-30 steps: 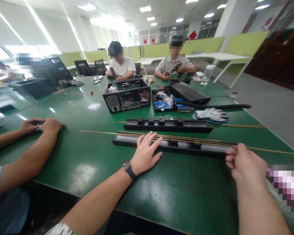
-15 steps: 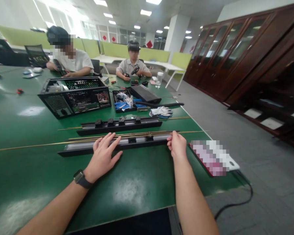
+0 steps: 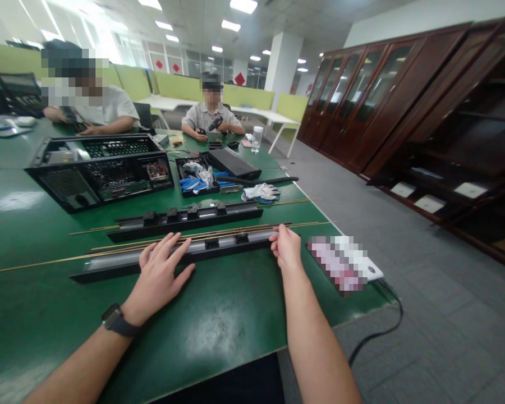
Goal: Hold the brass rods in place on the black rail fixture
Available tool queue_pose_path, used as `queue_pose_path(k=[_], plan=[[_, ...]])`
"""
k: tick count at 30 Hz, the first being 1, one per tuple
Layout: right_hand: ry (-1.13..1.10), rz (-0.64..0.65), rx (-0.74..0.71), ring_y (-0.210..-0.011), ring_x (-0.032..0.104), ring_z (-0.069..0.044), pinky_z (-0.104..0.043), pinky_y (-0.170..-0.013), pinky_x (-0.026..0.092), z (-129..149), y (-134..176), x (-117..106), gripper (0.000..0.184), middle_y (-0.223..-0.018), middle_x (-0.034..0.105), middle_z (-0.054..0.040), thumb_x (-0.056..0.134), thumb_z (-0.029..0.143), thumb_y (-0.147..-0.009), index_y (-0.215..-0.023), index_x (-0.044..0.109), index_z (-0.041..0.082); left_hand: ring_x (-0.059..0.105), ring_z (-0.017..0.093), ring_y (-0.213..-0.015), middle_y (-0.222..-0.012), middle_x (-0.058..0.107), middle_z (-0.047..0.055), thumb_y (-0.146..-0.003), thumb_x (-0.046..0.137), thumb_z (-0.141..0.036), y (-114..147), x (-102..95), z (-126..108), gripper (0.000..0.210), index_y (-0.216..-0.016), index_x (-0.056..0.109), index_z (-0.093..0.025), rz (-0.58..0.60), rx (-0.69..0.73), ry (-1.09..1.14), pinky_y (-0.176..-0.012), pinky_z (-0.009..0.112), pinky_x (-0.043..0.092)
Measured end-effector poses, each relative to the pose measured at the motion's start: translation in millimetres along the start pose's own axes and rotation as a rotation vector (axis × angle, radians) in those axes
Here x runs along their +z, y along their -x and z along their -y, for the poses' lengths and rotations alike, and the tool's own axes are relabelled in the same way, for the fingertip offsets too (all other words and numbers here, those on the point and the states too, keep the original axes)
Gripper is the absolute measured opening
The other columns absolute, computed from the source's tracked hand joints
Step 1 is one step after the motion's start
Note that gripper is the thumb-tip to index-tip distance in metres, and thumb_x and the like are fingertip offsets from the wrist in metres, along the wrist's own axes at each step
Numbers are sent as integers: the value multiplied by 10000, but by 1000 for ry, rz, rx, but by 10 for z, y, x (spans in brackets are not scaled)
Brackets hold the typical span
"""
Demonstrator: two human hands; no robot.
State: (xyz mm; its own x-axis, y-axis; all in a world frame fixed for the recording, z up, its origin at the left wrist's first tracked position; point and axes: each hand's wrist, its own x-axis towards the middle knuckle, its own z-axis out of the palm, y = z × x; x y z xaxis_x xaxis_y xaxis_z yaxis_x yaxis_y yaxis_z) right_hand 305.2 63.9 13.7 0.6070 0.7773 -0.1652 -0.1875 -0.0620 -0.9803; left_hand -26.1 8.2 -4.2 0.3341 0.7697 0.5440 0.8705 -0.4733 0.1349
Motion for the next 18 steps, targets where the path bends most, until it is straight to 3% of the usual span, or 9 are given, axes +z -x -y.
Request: queue_pose_path(k=[9,18], plan=[[-50,19,17,-296,429,-63,-155,-245,214,-17,-24,-10,190,-532,614,23,600,308,-972,-837,607,174,411,340,-1493,-1559,500,171,-988,552,-354,0,-15,-2,504,-1477,534,-230,4,2,-7,-1181,545,306],[-18,13,-6,-286,434,-70,-158,-241,204,-21,-16,1,227,-531,624,11,613,372,-965,-837,590,186,414,339,-1491,-1558,499,169,-986,554,-355,3,-10,-2,505,-1475,535,-232,3,-2,5,-1185,541,300]])
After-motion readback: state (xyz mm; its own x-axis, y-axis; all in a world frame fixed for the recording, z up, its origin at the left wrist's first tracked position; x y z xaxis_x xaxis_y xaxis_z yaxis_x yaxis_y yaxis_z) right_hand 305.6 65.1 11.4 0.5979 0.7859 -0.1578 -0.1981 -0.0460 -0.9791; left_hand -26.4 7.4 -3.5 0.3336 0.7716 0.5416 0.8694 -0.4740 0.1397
